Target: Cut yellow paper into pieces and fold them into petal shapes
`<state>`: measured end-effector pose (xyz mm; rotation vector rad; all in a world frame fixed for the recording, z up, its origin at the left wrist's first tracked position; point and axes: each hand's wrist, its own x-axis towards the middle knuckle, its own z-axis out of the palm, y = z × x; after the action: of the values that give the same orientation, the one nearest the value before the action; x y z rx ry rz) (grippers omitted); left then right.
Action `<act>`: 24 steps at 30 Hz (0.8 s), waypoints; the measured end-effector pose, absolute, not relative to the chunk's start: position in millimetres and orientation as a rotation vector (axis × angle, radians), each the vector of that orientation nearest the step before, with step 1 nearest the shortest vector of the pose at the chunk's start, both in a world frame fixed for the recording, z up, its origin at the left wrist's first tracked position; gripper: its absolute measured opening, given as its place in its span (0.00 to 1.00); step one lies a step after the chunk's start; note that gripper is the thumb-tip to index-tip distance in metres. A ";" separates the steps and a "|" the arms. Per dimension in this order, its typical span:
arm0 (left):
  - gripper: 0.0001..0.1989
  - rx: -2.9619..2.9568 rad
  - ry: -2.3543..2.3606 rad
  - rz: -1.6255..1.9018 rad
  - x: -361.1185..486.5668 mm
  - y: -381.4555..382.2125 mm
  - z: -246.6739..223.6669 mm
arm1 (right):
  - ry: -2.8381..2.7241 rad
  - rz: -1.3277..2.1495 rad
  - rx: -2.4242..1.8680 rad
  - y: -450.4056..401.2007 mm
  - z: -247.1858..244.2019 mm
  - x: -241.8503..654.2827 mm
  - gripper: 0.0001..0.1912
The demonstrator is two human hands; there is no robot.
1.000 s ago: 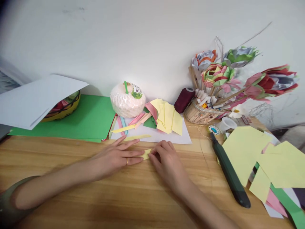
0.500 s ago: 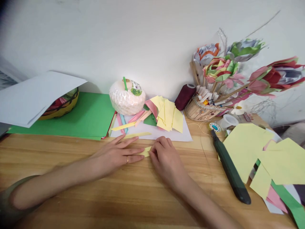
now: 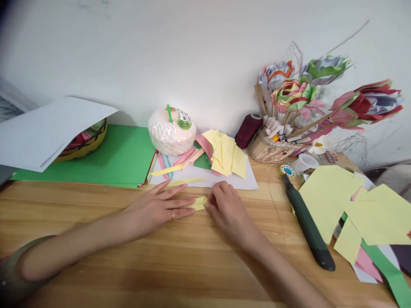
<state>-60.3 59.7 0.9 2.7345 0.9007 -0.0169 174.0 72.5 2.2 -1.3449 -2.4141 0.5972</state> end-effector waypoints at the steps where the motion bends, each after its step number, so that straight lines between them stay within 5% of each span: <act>1: 0.24 2.733 0.898 -0.013 -60.1 59.7 1.2 | -2.412 0.631 -1.324 73.5 3.2 175.6 0.04; 9: 0.29 2.727 0.885 0.098 -60.7 60.5 -2.3 | -2.452 0.705 -0.985 70.6 14.7 176.6 0.08; 16: 0.10 2.725 0.971 0.640 -63.9 51.9 -0.3 | -2.574 0.537 -0.797 73.8 10.7 172.7 0.08; 24: 0.11 3.051 0.950 0.844 -52.8 47.2 3.2 | -2.671 0.321 -0.738 74.8 4.6 178.0 0.10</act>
<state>-52.8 47.2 3.2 3.0510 0.9495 0.8437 178.0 74.8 4.6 -0.7377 -2.6712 0.3210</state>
